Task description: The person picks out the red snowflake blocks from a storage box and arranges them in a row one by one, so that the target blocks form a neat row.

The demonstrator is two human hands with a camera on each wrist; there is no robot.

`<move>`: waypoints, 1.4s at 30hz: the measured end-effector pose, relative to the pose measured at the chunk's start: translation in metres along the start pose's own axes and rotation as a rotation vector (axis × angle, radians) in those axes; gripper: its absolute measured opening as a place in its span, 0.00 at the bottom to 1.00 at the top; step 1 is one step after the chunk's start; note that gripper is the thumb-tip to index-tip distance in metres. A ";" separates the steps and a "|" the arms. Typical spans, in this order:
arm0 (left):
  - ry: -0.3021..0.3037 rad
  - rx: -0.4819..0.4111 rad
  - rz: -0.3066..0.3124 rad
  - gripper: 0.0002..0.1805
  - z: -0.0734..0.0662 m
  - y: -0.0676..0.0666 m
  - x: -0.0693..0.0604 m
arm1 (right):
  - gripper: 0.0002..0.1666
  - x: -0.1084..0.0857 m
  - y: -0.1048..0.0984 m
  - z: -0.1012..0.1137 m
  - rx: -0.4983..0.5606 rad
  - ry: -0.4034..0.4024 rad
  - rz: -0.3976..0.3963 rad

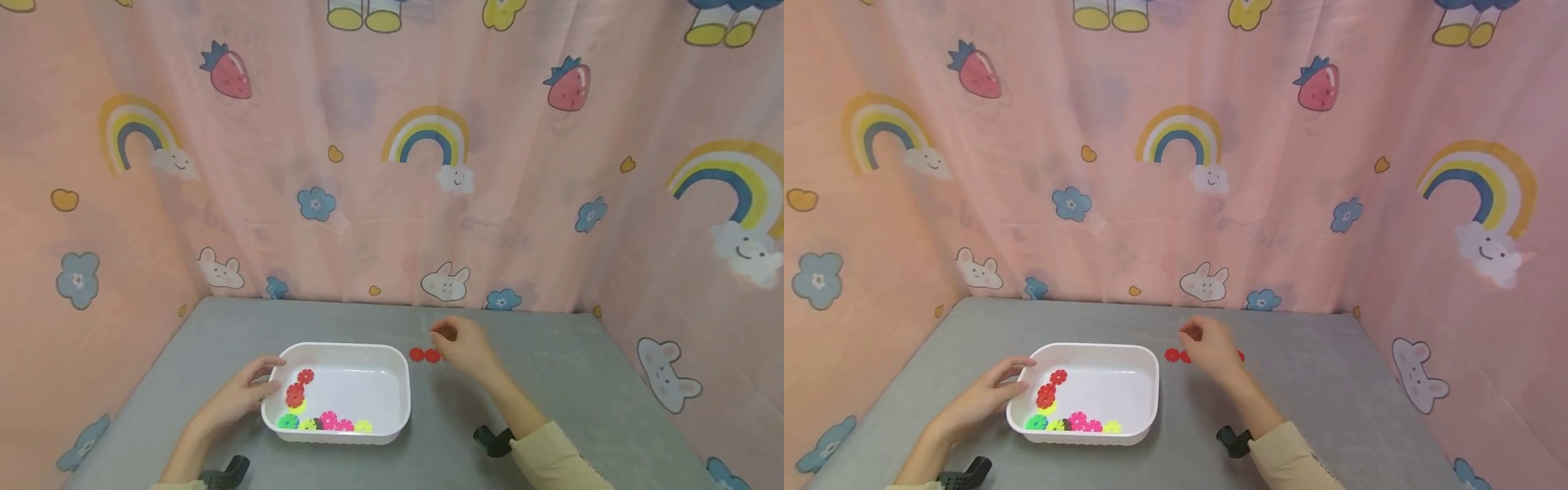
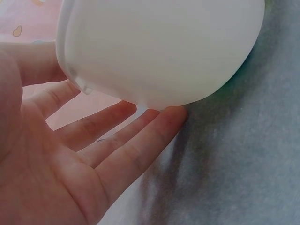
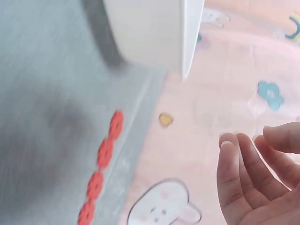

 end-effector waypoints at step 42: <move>0.041 -0.006 -0.011 0.26 0.002 0.000 0.002 | 0.11 -0.040 0.161 0.084 0.135 -0.088 0.327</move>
Point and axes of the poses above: each hand's wrist, its own x-axis towards the middle knuckle, its own y-axis out of the palm, z = x × y, the point moved 4 cm from there along x, towards the middle knuckle, and after that the axes turned 9 degrees about -z, right-handed, at the moved point
